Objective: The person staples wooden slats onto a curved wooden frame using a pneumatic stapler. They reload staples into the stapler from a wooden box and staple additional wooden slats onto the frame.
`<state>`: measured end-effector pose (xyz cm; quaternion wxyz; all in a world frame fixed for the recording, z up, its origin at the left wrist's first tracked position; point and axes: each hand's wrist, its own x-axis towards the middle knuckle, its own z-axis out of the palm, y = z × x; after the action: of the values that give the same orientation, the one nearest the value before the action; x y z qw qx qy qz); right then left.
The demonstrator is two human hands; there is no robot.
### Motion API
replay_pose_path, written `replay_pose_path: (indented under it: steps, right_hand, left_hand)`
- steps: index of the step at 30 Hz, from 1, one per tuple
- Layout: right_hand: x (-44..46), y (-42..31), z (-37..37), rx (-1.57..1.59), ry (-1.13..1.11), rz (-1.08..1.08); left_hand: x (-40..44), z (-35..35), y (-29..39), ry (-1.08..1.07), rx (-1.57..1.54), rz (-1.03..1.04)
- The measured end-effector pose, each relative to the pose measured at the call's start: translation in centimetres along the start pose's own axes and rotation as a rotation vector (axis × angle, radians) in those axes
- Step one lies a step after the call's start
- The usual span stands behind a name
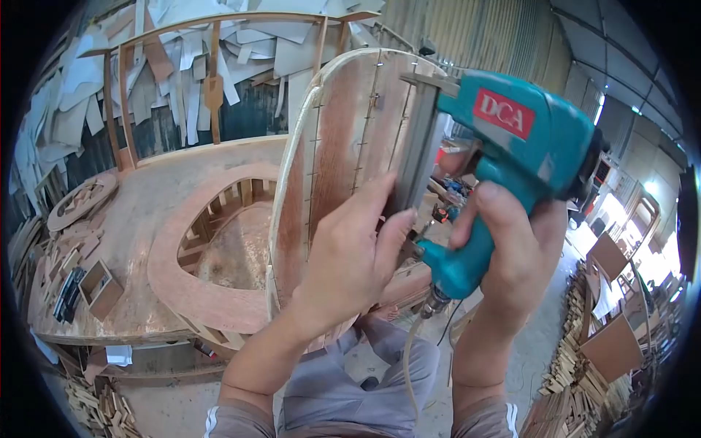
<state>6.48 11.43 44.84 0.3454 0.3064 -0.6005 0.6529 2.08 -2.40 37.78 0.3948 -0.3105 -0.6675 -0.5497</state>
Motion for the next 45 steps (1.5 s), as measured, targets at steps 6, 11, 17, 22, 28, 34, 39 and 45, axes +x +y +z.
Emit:
replay_pose_path:
  steps: [6, 11, 17, 22, 28, 34, 39, 45]
  right_hand:
    - [0.3, 0.2, 1.0, -0.103, -0.056, 0.037]
    - [0.1, 0.4, 1.7, -0.131, -0.018, -0.035]
    - [-0.2, 0.4, 2.0, -0.149, -0.003, -0.032]
    - [-0.1, 0.5, 2.2, -0.199, -0.011, -0.064]
    - [0.1, 0.4, 1.6, -0.268, -0.071, -0.034]
    - [-1.6, 1.9, -0.4, -0.041, -0.060, 0.025]
    - [-3.8, 3.7, -2.8, 0.051, -0.001, 0.252]
    - [-6.7, 6.4, -4.9, -0.113, 0.098, 0.226]
  left_hand:
    - [0.1, -0.3, -0.6, 0.055, -0.014, 0.005]
    - [0.0, -0.4, -0.9, 0.089, -0.014, 0.040]
    - [-0.2, -0.5, -0.7, 0.095, -0.012, 0.021]
    - [-0.1, -0.6, -0.8, 0.105, -0.029, 0.022]
    - [0.0, -0.3, -1.1, 0.117, -0.040, 0.003]
    - [-2.3, -1.6, -0.9, 0.164, 0.165, 0.155]
    - [-5.4, -5.3, -3.2, 0.539, 0.508, 0.229]
    - [-6.0, -3.7, -5.2, 0.466, 0.373, 0.031]
